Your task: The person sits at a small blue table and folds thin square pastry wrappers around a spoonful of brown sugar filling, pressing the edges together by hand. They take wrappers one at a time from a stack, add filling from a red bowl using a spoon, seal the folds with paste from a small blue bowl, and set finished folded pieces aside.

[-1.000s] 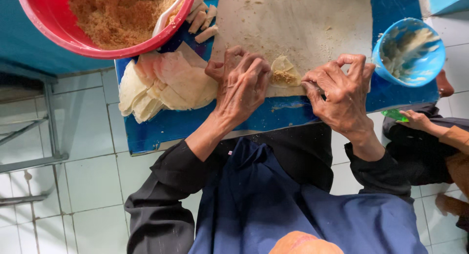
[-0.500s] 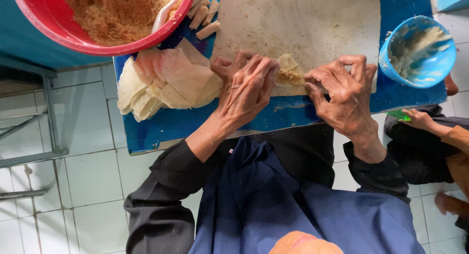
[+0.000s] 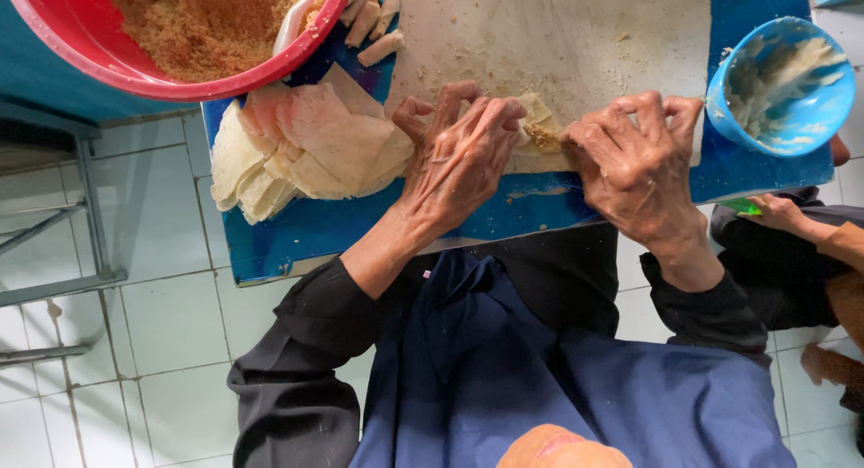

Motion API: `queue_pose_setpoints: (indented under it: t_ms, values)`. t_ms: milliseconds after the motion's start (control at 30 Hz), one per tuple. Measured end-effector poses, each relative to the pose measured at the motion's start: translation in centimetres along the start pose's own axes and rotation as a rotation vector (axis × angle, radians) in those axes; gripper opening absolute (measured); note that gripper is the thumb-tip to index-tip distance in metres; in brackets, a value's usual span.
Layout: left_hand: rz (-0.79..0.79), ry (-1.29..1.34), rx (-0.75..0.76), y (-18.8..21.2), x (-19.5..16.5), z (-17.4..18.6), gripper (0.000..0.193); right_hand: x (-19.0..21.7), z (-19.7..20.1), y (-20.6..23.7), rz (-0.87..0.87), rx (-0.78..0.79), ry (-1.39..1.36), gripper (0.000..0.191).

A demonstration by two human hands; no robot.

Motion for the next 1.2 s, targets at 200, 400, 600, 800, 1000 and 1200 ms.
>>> queue_pose_setpoints:
  t_ms: [200, 400, 600, 800, 1000, 1200]
  values:
    - [-0.02, -0.038, 0.0, 0.1, 0.2, -0.3, 0.03, 0.5, -0.4, -0.1, 0.027, 0.037, 0.119, 0.025]
    - [-0.093, -0.148, 0.054, 0.3, 0.3, -0.5, 0.023, 0.8, -0.2, -0.2, -0.029, 0.0, -0.091, 0.019]
    - [-0.096, -0.118, 0.034, 0.5, 0.3, -0.6, 0.021, 0.4, 0.1, -0.3, -0.019, 0.037, -0.099, 0.012]
    - [-0.094, -0.11, 0.007, 0.5, 0.4, -0.5, 0.02, 0.4, -0.1, -0.3, 0.032, 0.032, -0.006, 0.012]
    - [-0.092, -0.1, 0.018, 0.6, 0.4, -0.5, 0.019, 0.1, 0.4, -1.0, 0.066, 0.071, 0.007, 0.013]
    - [-0.084, -0.094, 0.031, 0.3, 0.3, -0.4, 0.02, 1.2, 0.8, -2.3, 0.076, 0.037, 0.089, 0.016]
Point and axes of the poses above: each hand's wrist, its own y-axis away from the middle knuckle, its own z-axis out of the back of the hand, x = y × z, the point moved 1 cm from there along -y, towards the middle knuckle, and after that the axes turned 10 degrees about -x, right-handed, at the moved point
